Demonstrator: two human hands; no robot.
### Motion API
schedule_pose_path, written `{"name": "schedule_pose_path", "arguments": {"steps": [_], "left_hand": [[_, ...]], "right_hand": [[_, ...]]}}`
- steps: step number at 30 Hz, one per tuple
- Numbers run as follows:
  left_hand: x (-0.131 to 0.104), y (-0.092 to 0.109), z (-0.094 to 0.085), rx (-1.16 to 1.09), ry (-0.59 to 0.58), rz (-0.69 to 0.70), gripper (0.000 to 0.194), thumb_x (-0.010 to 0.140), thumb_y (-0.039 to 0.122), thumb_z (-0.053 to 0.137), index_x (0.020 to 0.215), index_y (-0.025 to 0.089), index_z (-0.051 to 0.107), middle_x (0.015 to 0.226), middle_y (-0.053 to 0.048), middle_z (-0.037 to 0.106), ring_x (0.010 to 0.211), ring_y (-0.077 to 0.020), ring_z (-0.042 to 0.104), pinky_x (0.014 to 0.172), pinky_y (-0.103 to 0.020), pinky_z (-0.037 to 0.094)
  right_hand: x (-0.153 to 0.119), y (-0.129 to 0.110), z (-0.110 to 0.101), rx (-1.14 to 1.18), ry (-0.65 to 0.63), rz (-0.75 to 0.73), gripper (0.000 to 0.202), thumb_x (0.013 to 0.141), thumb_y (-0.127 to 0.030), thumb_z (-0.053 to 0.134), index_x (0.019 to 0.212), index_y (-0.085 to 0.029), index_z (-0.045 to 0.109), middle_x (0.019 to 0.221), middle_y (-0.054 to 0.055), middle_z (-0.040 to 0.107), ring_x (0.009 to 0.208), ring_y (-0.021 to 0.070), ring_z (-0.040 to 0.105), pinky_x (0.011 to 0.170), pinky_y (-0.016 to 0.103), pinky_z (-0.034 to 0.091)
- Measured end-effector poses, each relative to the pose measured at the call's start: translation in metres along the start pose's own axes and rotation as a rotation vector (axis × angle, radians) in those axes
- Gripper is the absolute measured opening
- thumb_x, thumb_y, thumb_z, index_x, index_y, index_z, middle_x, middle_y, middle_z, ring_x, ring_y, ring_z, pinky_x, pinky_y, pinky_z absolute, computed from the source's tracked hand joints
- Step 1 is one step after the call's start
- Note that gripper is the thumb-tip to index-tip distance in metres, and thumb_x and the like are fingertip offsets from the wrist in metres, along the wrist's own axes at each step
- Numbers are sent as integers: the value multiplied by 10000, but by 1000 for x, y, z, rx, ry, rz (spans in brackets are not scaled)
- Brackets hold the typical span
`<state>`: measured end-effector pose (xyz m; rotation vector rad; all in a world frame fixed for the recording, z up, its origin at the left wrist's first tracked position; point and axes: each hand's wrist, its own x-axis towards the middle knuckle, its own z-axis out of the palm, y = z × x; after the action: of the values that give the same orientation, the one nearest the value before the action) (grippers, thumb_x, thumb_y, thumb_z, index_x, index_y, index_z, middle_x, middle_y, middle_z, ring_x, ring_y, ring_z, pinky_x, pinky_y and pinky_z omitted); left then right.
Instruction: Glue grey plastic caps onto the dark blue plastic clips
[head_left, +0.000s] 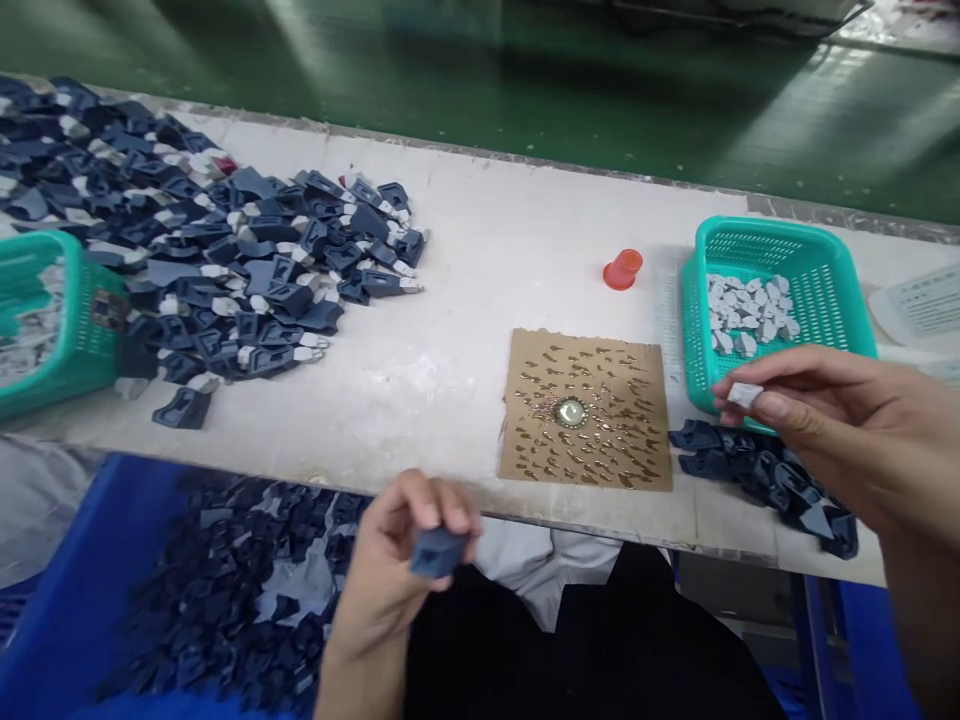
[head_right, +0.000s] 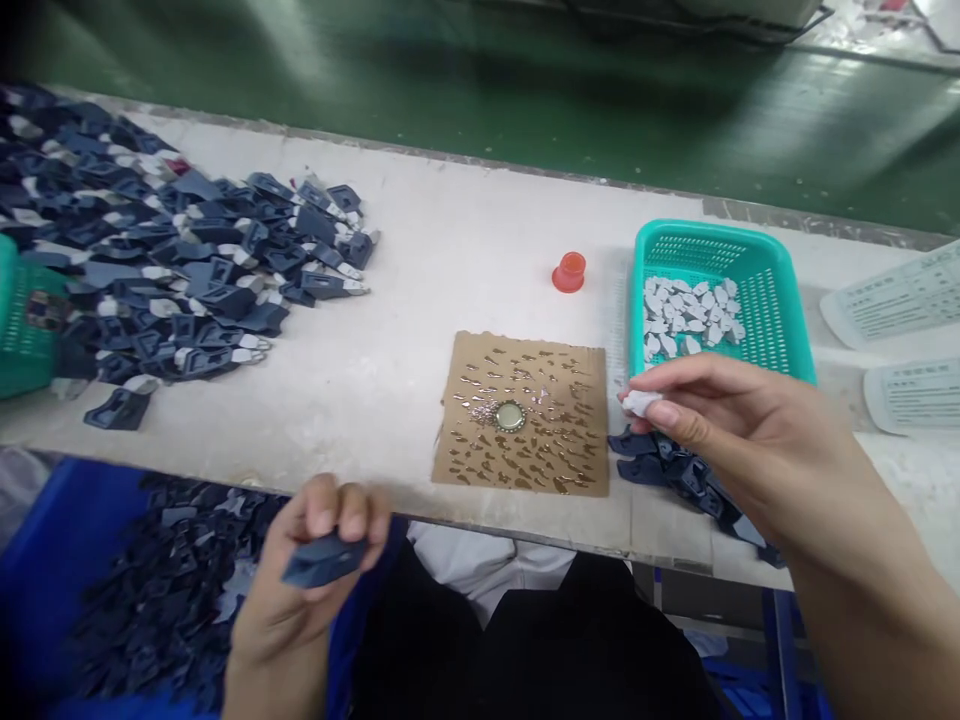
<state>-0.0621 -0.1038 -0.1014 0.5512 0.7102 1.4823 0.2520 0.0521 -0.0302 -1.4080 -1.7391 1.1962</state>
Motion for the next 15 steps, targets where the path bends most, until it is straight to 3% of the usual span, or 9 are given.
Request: {"name": "schedule_pose_path", "arguments": {"steps": [2,5,10,15], "left_hand": [[10,-14,19,-66,-39,10,299,751,68,866,957,219,711,935,11,764,891,-107,721,717,-148,627],[19,-28,36,-104,-17,21,327,764,8,841,977,228,727,984,13,780,952,-80,717,826,-141,617],[26,-30,47,-240,106,-56,307,727,68,912,935,222,747,933,31,781,906,-52,727,847,-108,589],[29,-29,45,-383,79,-80,266,785,121,888,967,208,714,948,19,791,897,-84,762,734,-118,597]], "right_hand": [[-2,-4,14,255,-78,67,181,874,-443,840,1007,-336,781,882,12,756,751,117,721,677,146,601],[-3,-8,31,423,-132,184,190,865,-446,847,960,-299,771,822,14,690,700,101,672,645,140,582],[-8,-4,48,459,-185,367,328,796,-488,900,1037,-289,799,823,39,656,733,110,664,654,133,571],[-16,7,58,381,-159,288,266,850,-454,851,1063,-307,790,782,44,655,661,141,628,556,206,566]]}}
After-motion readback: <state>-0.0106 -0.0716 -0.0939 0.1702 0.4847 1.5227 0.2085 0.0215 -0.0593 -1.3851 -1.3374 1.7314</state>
